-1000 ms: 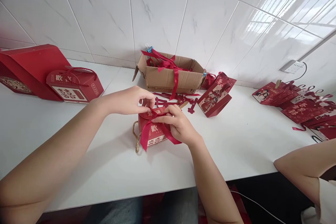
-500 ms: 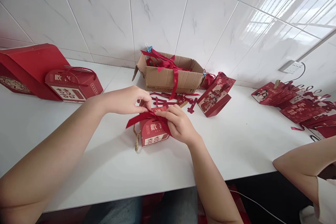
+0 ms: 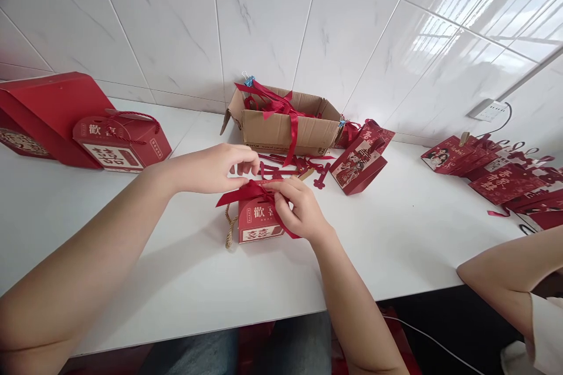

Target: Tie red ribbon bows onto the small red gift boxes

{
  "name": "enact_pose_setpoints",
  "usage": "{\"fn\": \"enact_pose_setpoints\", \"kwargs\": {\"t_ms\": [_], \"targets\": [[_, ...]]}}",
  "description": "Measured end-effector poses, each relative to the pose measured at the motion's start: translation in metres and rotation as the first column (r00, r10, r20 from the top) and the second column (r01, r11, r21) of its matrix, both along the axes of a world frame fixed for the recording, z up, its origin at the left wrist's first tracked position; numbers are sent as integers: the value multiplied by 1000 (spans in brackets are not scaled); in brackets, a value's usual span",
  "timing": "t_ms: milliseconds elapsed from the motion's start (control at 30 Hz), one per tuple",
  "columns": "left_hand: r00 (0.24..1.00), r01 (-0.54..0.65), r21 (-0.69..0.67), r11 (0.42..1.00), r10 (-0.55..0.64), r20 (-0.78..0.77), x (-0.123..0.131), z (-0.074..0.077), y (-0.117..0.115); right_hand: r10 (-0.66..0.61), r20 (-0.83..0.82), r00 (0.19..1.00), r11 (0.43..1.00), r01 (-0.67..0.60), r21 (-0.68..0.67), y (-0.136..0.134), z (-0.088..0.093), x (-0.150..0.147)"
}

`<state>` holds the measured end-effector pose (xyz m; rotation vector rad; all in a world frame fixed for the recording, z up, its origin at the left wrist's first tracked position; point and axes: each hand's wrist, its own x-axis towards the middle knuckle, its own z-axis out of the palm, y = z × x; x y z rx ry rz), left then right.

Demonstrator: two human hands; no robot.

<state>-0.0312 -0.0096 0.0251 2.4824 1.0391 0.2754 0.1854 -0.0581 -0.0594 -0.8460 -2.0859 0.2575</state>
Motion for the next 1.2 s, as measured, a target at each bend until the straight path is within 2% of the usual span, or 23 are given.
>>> {"fn": "enact_pose_setpoints", "kwargs": {"t_ms": [100,200,267,433,667,833,967,1200], "targets": [[997,-81,-47,996,80,-16,1,3,-5,-47,-10,999,997,46,-54,-1,0,-3],[989,-101,-149,984,83,-127,4,3,-9,-59,-14,998,992,57,-114,0,0,-4],[986,-88,-163,983,63,-157,7,1,-11,-60,-17,998,987,56,-148,0,0,-5],[994,-60,-109,992,50,-94,10,-4,-11,-59,-33,998,982,53,-180,1,0,-5],[1000,-13,-88,996,12,-18,8,3,-15,-57,-60,997,967,40,-252,0,3,-3],[1000,16,-119,993,-19,-23,9,5,-16,-18,-83,996,963,-5,-268,0,4,0],[998,64,-113,992,-67,-22,9,4,-14,-51,-69,996,954,28,-298,0,2,0],[993,113,-150,982,-116,-14,8,3,-12,-125,-78,989,885,76,-459,2,0,0]]}}
